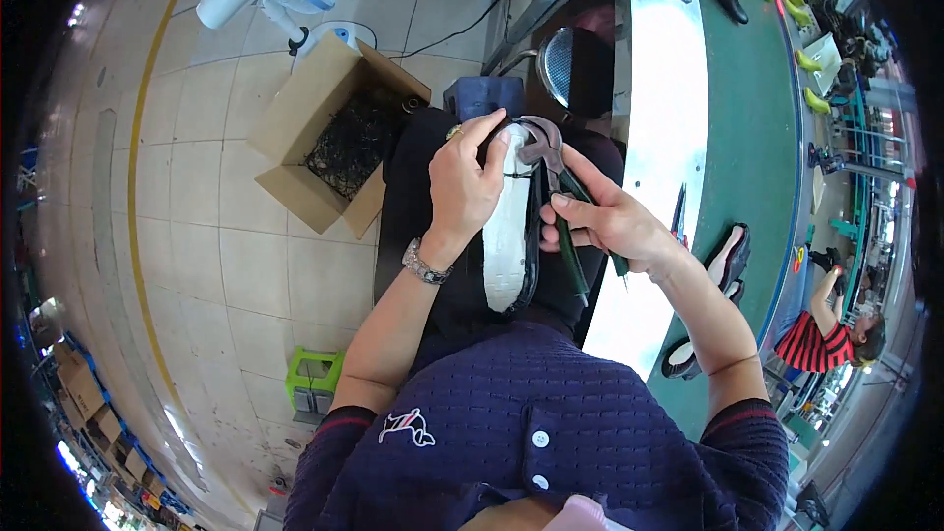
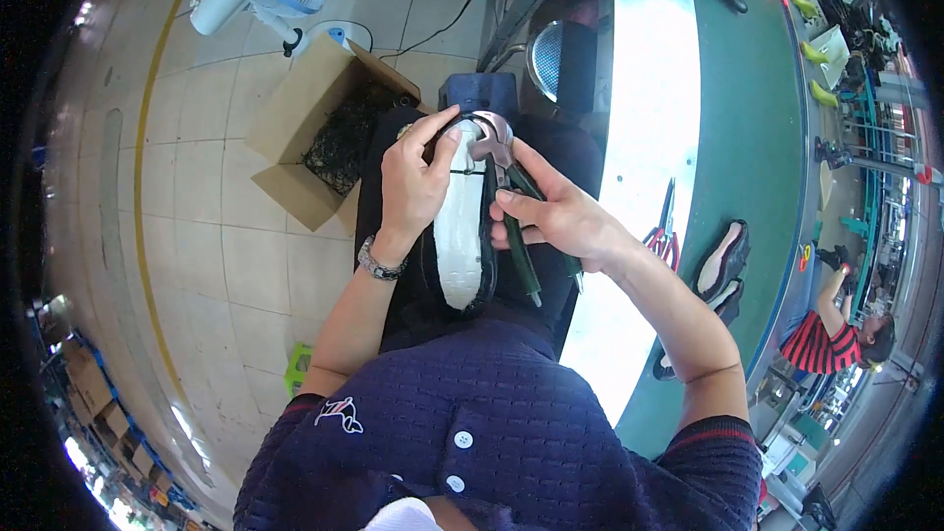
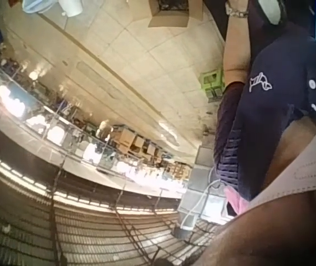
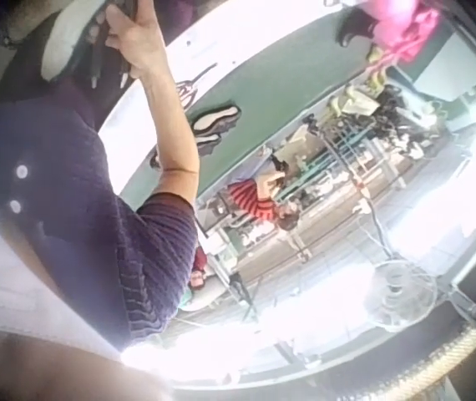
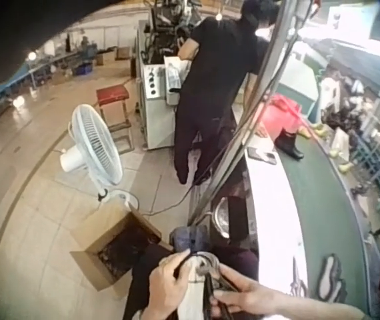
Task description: The recorder is performing finishing touches on a shoe, using a tool to smooth the sole edges and trimming material with scissors.
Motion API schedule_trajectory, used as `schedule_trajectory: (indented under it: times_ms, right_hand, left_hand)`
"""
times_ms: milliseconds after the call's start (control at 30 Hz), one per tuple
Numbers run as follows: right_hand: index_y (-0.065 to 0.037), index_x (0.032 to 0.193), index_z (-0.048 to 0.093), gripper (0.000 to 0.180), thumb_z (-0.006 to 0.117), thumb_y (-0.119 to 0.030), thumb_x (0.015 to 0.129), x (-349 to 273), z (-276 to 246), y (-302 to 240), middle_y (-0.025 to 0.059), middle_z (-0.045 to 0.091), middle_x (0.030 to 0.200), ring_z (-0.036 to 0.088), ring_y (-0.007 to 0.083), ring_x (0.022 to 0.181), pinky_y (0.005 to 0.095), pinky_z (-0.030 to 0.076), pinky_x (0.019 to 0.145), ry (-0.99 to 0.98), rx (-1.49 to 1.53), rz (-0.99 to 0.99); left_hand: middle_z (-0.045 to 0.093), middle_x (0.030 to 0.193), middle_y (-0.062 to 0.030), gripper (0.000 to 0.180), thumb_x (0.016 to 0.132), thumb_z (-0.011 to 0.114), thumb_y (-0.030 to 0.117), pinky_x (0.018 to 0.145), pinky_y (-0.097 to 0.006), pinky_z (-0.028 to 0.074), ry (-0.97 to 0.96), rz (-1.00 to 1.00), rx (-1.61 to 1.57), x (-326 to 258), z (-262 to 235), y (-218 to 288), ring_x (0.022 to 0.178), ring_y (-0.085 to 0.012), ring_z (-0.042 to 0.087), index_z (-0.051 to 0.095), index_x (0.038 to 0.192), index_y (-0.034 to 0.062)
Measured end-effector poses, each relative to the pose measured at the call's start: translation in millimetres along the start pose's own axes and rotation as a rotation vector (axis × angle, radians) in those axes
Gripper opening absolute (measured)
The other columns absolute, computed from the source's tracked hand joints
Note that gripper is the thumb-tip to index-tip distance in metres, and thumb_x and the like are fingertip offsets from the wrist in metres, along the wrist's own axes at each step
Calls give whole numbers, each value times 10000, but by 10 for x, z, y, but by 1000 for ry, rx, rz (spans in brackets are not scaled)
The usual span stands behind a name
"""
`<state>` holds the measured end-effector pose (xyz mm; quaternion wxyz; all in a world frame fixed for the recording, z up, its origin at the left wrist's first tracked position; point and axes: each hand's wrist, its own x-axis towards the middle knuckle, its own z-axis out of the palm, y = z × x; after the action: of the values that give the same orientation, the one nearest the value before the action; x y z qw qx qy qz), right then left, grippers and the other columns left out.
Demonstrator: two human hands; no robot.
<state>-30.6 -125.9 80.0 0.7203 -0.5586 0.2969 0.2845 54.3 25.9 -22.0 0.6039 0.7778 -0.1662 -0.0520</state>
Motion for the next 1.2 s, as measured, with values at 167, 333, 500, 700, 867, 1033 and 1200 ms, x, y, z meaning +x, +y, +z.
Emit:
schedule_trajectory:
  times_ms: [167, 333, 500, 700, 867, 1033, 1200]
  right_hand:
    - [-107, 1512, 137, 615, 467, -120, 993, 83, 3, 187, 47, 534, 818, 557, 117, 680, 285, 524, 617, 49, -304, -204]
    - [-37, 1496, 147, 608, 471, -102, 985, 115, 14, 348, 70, 573, 745, 585, 135, 626, 288, 520, 610, 178, -519, -326]
    - [-63, 1502, 147, 628, 492, -114, 979, 76, -28, 298, 65, 591, 741, 597, 130, 621, 294, 520, 608, 180, -550, -355]
    - [-71, 1441, 281, 592, 544, -50, 910, -56, -83, -14, 233, 618, 725, 635, 377, 626, 418, 510, 622, 231, -1199, -398]
    - [-77, 1416, 301, 542, 528, -100, 924, -106, -44, -99, 259, 640, 777, 640, 431, 703, 487, 507, 668, 285, -1364, -411]
    - [-116, 1470, 246, 619, 533, -87, 922, -229, 60, -365, 239, 639, 729, 646, 407, 656, 440, 524, 627, 279, -1114, -506]
    - [-118, 1467, 252, 641, 557, -101, 903, 256, 132, 59, 220, 615, 653, 627, 401, 603, 463, 504, 568, 525, -1237, -573]
  left_hand:
    - [690, 919, -136, 241, 869, 626, 95, 716, -269, 488, 4, 0, -3, 18, -15, -13, 769, -187, 647, 666, 1094, 20]
    - [687, 919, -114, 221, 851, 637, 48, 707, -264, 491, -17, -60, -108, 16, -37, -15, 768, -174, 646, 666, 1068, 15]
    - [682, 958, -102, 223, 824, 599, -19, 722, -279, 512, -95, 193, 23, 71, -229, -7, 791, -197, 668, 674, 1028, 32]
    - [660, 1110, -159, 268, 792, 593, -38, 756, -323, 534, -211, 395, 187, 98, -294, -42, 834, -279, 671, 680, 1035, 37]
    - [640, 1155, -176, 282, 776, 595, -47, 766, -353, 539, -234, 512, 327, 85, -291, -63, 826, -298, 666, 670, 1043, 5]
    - [638, 1152, -185, 312, 760, 602, -54, 767, -353, 539, -240, 529, 361, 77, -341, -81, 828, -300, 665, 655, 1062, 0]
    - [638, 1155, -180, 298, 759, 606, -52, 749, -355, 537, -274, 473, 349, 117, -288, -58, 810, -305, 660, 656, 1047, 10]
